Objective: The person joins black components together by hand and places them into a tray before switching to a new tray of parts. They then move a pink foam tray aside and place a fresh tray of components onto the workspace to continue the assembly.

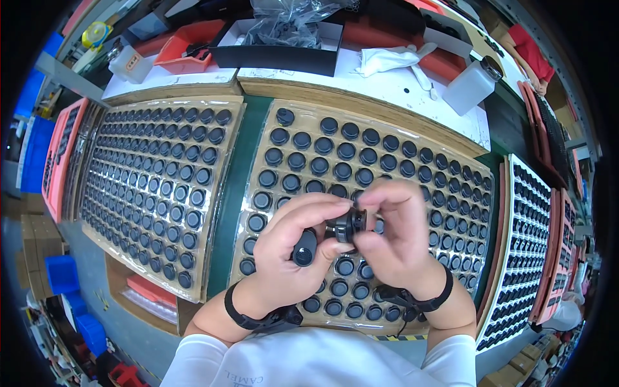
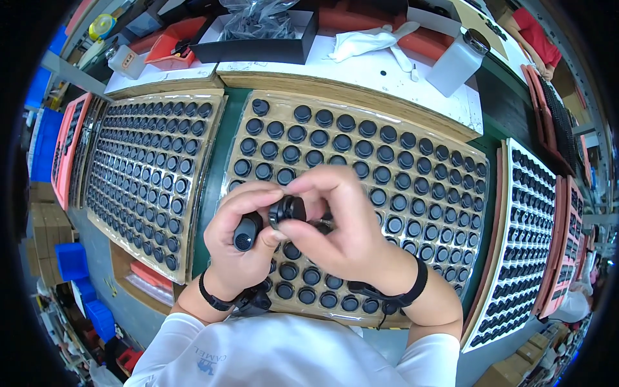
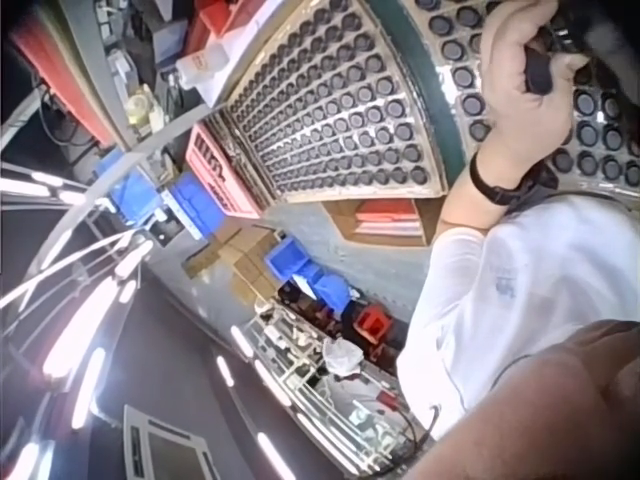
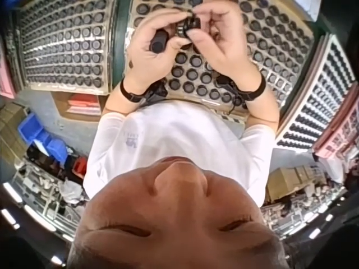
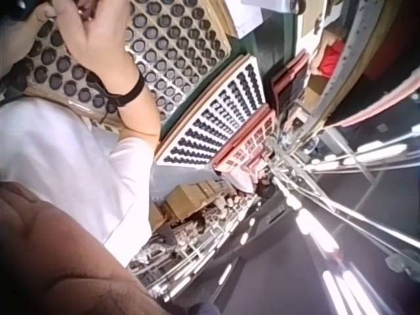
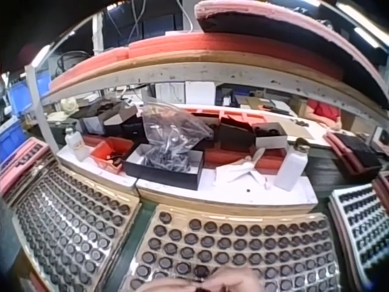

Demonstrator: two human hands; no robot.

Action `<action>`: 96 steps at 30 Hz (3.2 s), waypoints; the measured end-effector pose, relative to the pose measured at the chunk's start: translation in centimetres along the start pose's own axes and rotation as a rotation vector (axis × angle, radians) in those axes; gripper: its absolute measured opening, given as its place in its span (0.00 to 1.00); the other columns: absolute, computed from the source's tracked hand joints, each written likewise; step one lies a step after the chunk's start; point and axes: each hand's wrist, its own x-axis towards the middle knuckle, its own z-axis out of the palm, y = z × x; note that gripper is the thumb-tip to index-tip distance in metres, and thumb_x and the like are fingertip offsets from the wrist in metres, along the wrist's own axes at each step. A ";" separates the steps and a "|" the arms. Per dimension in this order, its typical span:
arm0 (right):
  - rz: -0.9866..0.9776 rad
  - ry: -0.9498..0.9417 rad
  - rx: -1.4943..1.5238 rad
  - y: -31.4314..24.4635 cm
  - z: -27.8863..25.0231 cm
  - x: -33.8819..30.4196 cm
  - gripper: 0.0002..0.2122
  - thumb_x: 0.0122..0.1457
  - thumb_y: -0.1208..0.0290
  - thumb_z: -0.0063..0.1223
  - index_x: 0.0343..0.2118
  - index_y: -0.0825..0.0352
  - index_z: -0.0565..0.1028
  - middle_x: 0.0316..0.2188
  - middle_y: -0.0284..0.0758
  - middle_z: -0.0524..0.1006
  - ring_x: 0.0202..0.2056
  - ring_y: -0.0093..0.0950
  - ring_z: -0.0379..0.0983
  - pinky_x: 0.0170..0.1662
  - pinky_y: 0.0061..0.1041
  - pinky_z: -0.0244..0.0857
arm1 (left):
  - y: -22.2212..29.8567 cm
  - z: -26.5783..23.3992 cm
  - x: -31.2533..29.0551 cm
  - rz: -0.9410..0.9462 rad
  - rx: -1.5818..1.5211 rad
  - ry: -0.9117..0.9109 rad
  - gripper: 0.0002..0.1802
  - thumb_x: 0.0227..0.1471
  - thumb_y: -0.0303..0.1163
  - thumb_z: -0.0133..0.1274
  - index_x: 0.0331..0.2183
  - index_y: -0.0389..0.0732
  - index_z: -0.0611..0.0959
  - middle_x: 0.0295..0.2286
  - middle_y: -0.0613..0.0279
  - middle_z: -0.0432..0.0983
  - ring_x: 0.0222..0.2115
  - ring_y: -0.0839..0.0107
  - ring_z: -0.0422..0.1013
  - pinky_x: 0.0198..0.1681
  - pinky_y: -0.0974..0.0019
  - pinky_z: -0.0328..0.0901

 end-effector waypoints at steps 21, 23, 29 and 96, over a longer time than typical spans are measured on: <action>-0.087 -0.047 -0.244 -0.1 -0.2 2.2 0.10 0.52 0.75 0.55 0.39 0.67 0.74 0.32 0.34 0.69 0.32 0.23 0.66 0.35 0.18 0.62 | -0.3 -0.5 -0.5 -0.370 -0.454 0.082 0.18 0.49 0.22 0.54 0.44 0.34 0.72 0.39 0.58 0.70 0.29 0.80 0.65 0.32 0.76 0.63; 0.006 -0.017 -0.227 0.7 0.1 3.2 0.10 0.53 0.75 0.54 0.39 0.68 0.73 0.32 0.33 0.69 0.32 0.21 0.65 0.35 0.17 0.61 | -0.5 -0.5 -0.6 -0.480 -0.691 0.191 0.18 0.51 0.23 0.52 0.44 0.35 0.69 0.38 0.58 0.69 0.30 0.79 0.65 0.32 0.76 0.63; 0.199 0.026 -0.458 5.7 0.7 8.9 0.09 0.54 0.73 0.53 0.37 0.71 0.74 0.27 0.28 0.71 0.28 0.14 0.63 0.32 0.12 0.58 | -1.3 -1.2 -0.9 -0.612 -0.992 0.185 0.17 0.55 0.36 0.43 0.44 0.35 0.68 0.36 0.56 0.69 0.30 0.72 0.65 0.28 0.71 0.60; 0.429 -0.099 0.753 -0.2 -3.0 1.2 0.16 0.61 0.65 0.45 0.45 0.73 0.67 0.32 0.35 0.73 0.33 0.21 0.70 0.38 0.20 0.63 | -1.2 0.3 0.5 -0.236 -0.502 0.021 0.18 0.46 0.24 0.58 0.42 0.35 0.75 0.41 0.54 0.73 0.41 0.68 0.69 0.45 0.67 0.64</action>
